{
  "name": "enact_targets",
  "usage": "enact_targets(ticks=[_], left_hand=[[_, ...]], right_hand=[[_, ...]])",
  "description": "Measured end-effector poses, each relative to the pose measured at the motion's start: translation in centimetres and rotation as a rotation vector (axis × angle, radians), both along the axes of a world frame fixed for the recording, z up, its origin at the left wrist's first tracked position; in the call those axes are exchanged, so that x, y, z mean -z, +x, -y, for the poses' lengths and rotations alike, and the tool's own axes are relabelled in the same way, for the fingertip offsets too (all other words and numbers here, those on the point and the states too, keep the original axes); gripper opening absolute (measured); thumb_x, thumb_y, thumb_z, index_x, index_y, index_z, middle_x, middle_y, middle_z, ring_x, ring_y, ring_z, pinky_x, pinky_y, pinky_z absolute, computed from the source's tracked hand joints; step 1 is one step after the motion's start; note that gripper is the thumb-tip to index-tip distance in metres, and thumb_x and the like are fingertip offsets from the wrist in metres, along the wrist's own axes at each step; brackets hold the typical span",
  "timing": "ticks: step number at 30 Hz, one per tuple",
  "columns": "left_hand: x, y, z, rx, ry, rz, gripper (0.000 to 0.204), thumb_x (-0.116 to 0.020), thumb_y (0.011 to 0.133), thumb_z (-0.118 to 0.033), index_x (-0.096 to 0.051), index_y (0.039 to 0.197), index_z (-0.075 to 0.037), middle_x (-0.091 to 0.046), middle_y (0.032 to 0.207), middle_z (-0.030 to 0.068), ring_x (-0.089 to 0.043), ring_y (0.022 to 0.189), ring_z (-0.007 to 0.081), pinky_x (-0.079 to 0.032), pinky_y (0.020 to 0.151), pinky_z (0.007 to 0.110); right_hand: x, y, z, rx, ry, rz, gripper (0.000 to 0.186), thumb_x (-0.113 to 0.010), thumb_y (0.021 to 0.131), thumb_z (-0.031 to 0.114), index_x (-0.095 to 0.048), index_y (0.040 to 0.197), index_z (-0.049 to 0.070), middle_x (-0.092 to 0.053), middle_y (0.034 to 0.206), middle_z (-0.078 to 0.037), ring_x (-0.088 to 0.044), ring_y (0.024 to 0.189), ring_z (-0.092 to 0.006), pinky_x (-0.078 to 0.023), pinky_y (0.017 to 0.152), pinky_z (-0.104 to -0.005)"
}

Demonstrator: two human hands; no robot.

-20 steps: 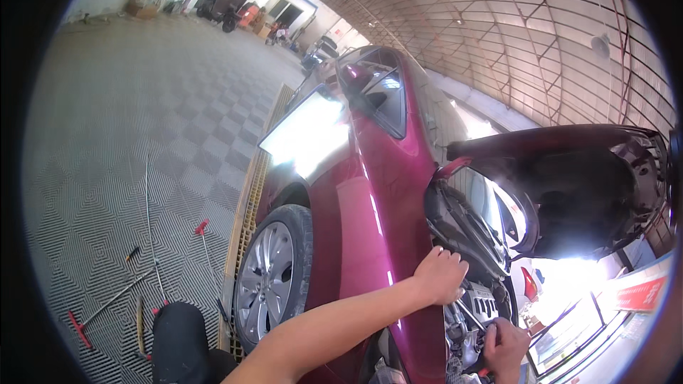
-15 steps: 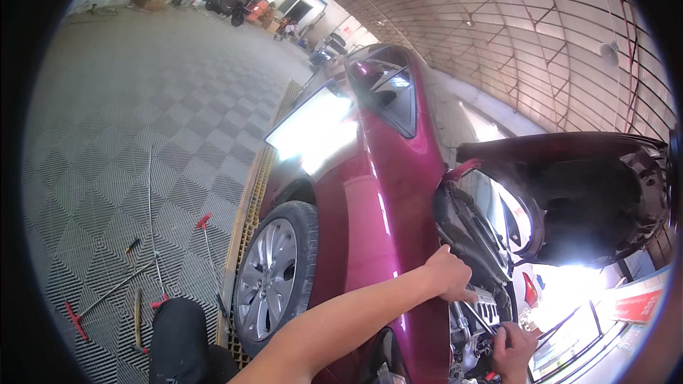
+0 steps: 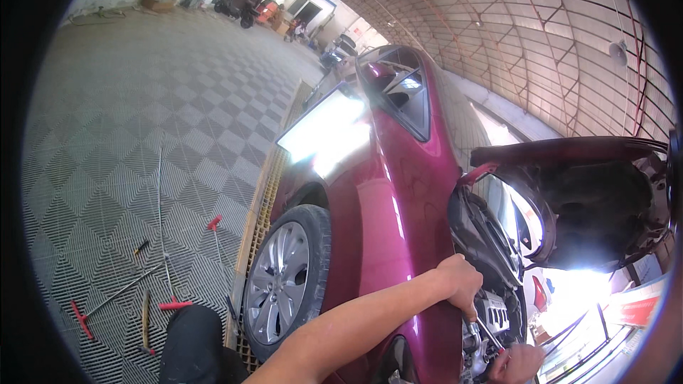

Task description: The person uses a long metal rod to push and adjust the car's front fender from the engine bay area. They then use a hammer to tap the fender surface while holding a light panel against it to inspect the alignment.

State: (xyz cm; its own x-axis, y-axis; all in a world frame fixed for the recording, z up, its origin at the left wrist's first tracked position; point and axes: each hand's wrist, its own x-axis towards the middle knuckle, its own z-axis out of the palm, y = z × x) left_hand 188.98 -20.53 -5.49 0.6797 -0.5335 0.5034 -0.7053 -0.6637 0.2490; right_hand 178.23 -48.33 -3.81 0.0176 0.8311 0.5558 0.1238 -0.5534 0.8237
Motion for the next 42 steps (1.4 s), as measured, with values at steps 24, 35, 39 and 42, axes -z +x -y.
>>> enact_targets(ticks=[24,35,39,42], left_hand=[[-1.8,7.2,-0.5,-0.140,-0.214,0.149,0.057,-0.072,0.076,-0.062,-0.072,0.089,-0.007,-0.072,0.091,0.0141,-0.070,0.092,0.0336,-0.052,0.084,0.045],[-2.7,12.9,-2.5,-0.471,-0.047,0.093,0.025,-0.065,0.085,-0.031,-0.078,0.097,-0.014,-0.076,0.103,0.0087,-0.073,0.098,0.0252,-0.049,0.088,0.038],[-3.1,10.5,-3.5,-0.421,-0.076,0.034,0.026,-0.065,0.087,-0.031,-0.077,0.102,-0.013,-0.075,0.107,0.0081,-0.072,0.100,0.0254,-0.050,0.085,0.038],[-2.1,12.0,-3.0,-0.436,-0.105,0.087,0.026,-0.064,0.086,-0.032,-0.077,0.096,-0.012,-0.076,0.100,0.0096,-0.073,0.096,0.0255,-0.049,0.085,0.038]], right_hand=[[-2.3,12.8,1.6,-0.808,1.122,-0.690,0.026,-0.046,0.106,0.023,-0.048,0.087,0.005,-0.049,0.069,-0.004,-0.051,0.055,-0.0108,-0.040,0.057,-0.0239],[-8.2,17.8,5.3,-0.595,1.180,-0.699,0.055,-0.030,0.108,0.048,-0.047,0.074,0.009,-0.046,0.055,-0.002,-0.040,0.040,-0.0097,-0.029,0.036,-0.0231],[-9.9,17.2,6.3,-0.607,1.212,-0.595,0.055,-0.032,0.108,0.050,-0.045,0.072,0.010,-0.043,0.058,0.000,-0.040,0.047,-0.0103,-0.033,0.047,-0.0256],[-10.6,18.2,5.5,-0.670,1.242,-0.611,0.055,-0.032,0.108,0.051,-0.044,0.073,0.011,-0.041,0.056,0.000,-0.037,0.043,-0.0100,-0.029,0.042,-0.0247]])
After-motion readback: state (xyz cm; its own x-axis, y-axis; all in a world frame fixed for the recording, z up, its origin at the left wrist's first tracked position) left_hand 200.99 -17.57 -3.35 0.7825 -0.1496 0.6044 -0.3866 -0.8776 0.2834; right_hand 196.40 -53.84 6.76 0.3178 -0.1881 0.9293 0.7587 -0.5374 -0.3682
